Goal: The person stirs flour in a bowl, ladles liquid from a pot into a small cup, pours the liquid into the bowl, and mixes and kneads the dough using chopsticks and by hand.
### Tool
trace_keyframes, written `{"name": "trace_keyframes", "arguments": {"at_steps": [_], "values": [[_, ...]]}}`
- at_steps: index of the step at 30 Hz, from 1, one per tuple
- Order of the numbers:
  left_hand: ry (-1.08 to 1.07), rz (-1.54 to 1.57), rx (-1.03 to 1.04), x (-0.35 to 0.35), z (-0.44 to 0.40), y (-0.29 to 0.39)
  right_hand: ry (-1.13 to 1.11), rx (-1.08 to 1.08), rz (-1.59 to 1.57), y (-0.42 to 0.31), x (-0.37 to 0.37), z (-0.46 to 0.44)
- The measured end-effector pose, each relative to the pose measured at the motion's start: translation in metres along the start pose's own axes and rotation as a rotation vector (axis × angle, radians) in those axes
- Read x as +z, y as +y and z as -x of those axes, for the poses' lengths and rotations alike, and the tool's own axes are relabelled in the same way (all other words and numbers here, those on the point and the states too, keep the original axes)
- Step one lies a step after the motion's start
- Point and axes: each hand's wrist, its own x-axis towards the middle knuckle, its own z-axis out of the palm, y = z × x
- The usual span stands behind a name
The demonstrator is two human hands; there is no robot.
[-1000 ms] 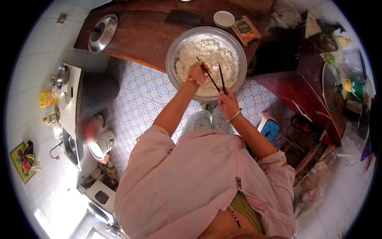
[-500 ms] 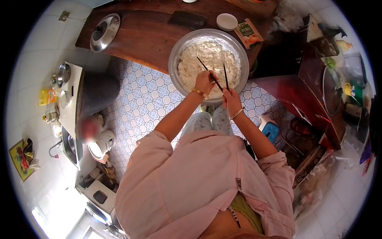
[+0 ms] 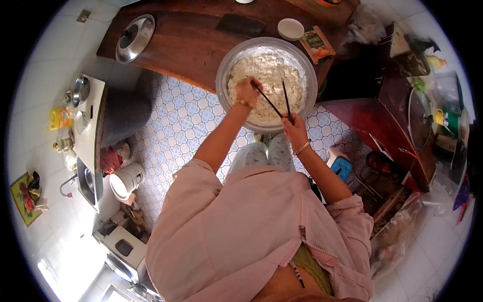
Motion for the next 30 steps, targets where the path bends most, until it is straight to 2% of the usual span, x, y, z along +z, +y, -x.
{"name": "trace_keyframes", "arguments": {"at_steps": [1,2,4,7,9,10,11,12,15,18,21,25,27,28,30], "values": [[-0.017,0.054,0.093,-0.003,-0.006,0.006,-0.001,0.001,0.001,-0.001,0.000,0.003],[-0.016,0.054,0.094,-0.006,-0.009,0.009,-0.007,0.010,-0.002,-0.001,0.000,0.006],[0.240,0.169,-0.069,0.001,-0.008,0.019,-0.016,0.019,-0.001,-0.006,0.001,0.007],[0.203,0.159,-0.105,0.014,0.031,0.000,-0.014,0.034,-0.036,-0.006,0.005,0.001],[0.214,0.167,-0.123,0.021,0.041,-0.006,-0.004,-0.056,-0.001,0.006,0.004,-0.009],[0.133,0.173,-0.122,0.028,0.050,-0.001,-0.002,-0.054,-0.002,0.003,0.004,-0.007],[0.057,0.181,-0.121,0.036,0.058,0.006,-0.019,-0.010,-0.060,0.001,0.004,-0.004],[0.071,0.136,-0.101,0.042,0.063,0.010,-0.039,0.034,-0.116,0.000,0.006,0.000],[0.006,0.161,-0.042,0.028,0.045,0.006,-0.048,0.070,-0.090,-0.002,0.009,0.002],[0.121,0.192,-0.077,0.028,0.036,0.017,-0.076,0.147,-0.198,-0.004,0.011,0.005],[0.101,0.073,-0.083,0.039,0.047,0.014,-0.065,0.109,-0.212,0.000,0.009,0.004],[0.086,0.103,-0.138,0.030,0.046,0.002,-0.035,0.036,-0.089,0.005,0.007,0.002],[0.034,0.142,-0.023,0.021,0.027,0.018,-0.029,-0.040,-0.011,0.007,0.007,0.003],[0.165,0.154,0.019,0.026,0.025,0.020,-0.027,-0.037,-0.012,0.010,0.007,0.004],[0.118,0.133,-0.004,0.029,0.034,0.006,0.021,-0.038,-0.006,0.011,0.008,0.002]]}}
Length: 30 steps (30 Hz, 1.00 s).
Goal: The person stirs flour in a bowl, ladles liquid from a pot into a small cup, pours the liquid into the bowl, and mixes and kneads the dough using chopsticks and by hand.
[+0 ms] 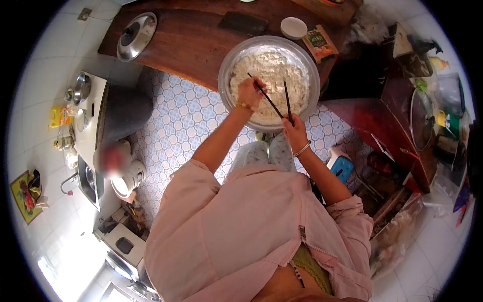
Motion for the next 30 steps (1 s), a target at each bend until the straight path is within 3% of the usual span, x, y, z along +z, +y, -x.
{"name": "trace_keyframes", "arguments": {"at_steps": [3,5,6,7,8,9,11,13,15,17,19,21,22,24,26,30], "values": [[-0.115,-0.118,-0.142,0.003,0.024,-0.011,-0.108,0.038,-0.085,-0.008,-0.002,-0.001],[-0.228,-0.356,0.088,-0.010,0.009,-0.025,-0.140,0.080,-0.119,-0.012,-0.003,0.002],[-0.345,-0.459,0.331,-0.019,-0.012,-0.017,-0.174,0.124,-0.152,-0.014,-0.004,0.005],[-0.279,-0.116,0.203,-0.013,-0.023,0.005,-0.170,0.126,-0.150,-0.018,-0.006,0.008],[-0.164,-0.603,0.353,-0.019,-0.040,0.023,-0.231,0.199,-0.167,-0.023,-0.008,0.013],[-0.162,-0.601,0.352,-0.023,-0.044,0.030,-0.294,0.272,-0.185,-0.026,-0.009,0.016],[-0.058,0.071,0.057,-0.028,-0.048,0.036,-0.307,0.286,-0.206,-0.031,-0.009,0.018],[-0.232,-0.986,0.284,-0.041,-0.019,0.015,-0.318,0.296,-0.237,-0.032,-0.007,0.015],[-0.287,-0.181,-0.285,-0.025,0.009,-0.013,-0.362,0.341,-0.356,-0.028,-0.006,0.007],[-0.312,-0.049,-0.352,-0.003,0.034,-0.019,-0.380,0.368,-0.389,-0.030,-0.006,0.006],[-0.237,-0.168,-0.288,-0.001,0.030,-0.022,-0.403,0.399,-0.417,-0.023,-0.006,0.004],[-0.162,-0.286,-0.214,0.000,0.030,-0.022,-0.291,0.025,0.244,-0.008,-0.006,-0.003],[-0.159,-0.286,-0.231,-0.001,0.033,-0.023,-0.292,0.024,0.244,-0.006,-0.006,-0.006],[-0.157,-0.289,-0.250,0.000,0.038,-0.026,-0.192,-0.319,0.529,-0.008,-0.003,-0.008],[-0.221,-0.051,-0.263,0.002,0.042,-0.029,-0.174,-0.339,0.599,-0.017,-0.001,-0.004],[-0.216,-0.058,-0.189,-0.007,0.033,-0.039,-0.162,-0.374,0.792,-0.016,-0.007,-0.010]]}}
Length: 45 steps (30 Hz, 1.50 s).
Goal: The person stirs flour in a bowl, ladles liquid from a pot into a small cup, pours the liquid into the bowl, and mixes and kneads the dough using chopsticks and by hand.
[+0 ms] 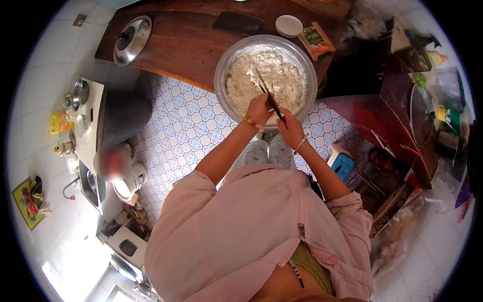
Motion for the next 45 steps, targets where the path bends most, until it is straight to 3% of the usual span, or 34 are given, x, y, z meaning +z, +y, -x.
{"name": "trace_keyframes", "arguments": {"at_steps": [3,9,11,12,15,23,29,33,35,36,40,42,45], "values": [[0.077,-0.111,-0.076,0.004,0.002,0.004,0.000,0.074,0.075,-0.005,-0.003,-0.001],[0.278,0.045,-0.006,-0.006,-0.034,0.010,0.078,0.090,-0.025,0.017,0.016,0.005],[0.384,0.131,-0.104,-0.016,-0.050,0.020,0.103,0.070,-0.044,0.013,0.014,0.006],[0.311,0.091,-0.062,-0.018,-0.053,0.021,0.129,0.050,-0.068,0.012,0.014,0.006],[0.305,0.186,-0.064,-0.015,-0.065,0.026,0.051,0.175,-0.197,0.017,0.013,0.004],[0.315,0.253,-0.083,-0.016,-0.075,0.020,0.047,0.268,-0.261,0.037,0.024,0.006],[0.449,0.284,-0.101,-0.021,-0.077,0.016,0.019,0.251,-0.216,0.032,0.016,0.013],[0.272,0.208,-0.033,-0.054,-0.081,0.017,0.023,0.195,-0.117,0.017,0.004,0.026],[0.501,0.020,-0.067,-0.047,-0.069,0.020,0.008,0.211,-0.138,0.018,0.004,0.025],[0.567,0.105,-0.023,-0.047,-0.067,0.018,-0.012,0.220,-0.158,0.019,0.004,0.024],[0.622,0.026,-0.058,-0.060,-0.068,0.019,-0.021,0.190,-0.136,0.023,0.004,0.024],[0.270,0.181,-0.017,-0.064,-0.071,0.021,0.026,0.194,-0.183,0.024,0.005,0.022],[0.090,0.179,0.020,-0.051,-0.064,0.022,-0.015,0.300,-0.236,0.033,0.008,0.018]]}}
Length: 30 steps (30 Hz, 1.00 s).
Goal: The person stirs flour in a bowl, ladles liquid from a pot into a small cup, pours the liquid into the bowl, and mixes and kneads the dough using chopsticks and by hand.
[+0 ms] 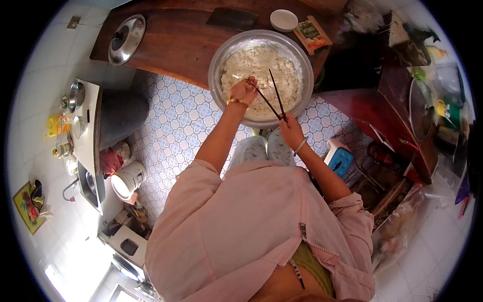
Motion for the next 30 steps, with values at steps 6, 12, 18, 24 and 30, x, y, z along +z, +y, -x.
{"name": "trace_keyframes", "arguments": {"at_steps": [6,12,18,24,30], "values": [[0.199,0.031,-0.080,0.028,0.019,-0.008,0.133,-0.156,0.039,0.006,0.005,0.001],[0.152,-0.145,-0.035,0.038,0.035,-0.019,-0.053,0.255,-0.423,-0.001,-0.008,-0.009],[0.213,-0.278,0.025,0.022,0.007,-0.008,0.106,-0.032,-0.025,0.010,-0.002,-0.012],[0.230,-0.236,-0.050,0.024,0.031,-0.028,0.128,-0.069,0.046,0.007,-0.002,-0.016],[0.176,-0.138,0.036,0.012,0.008,-0.004,0.118,-0.104,0.143,-0.015,-0.007,-0.008]]}}
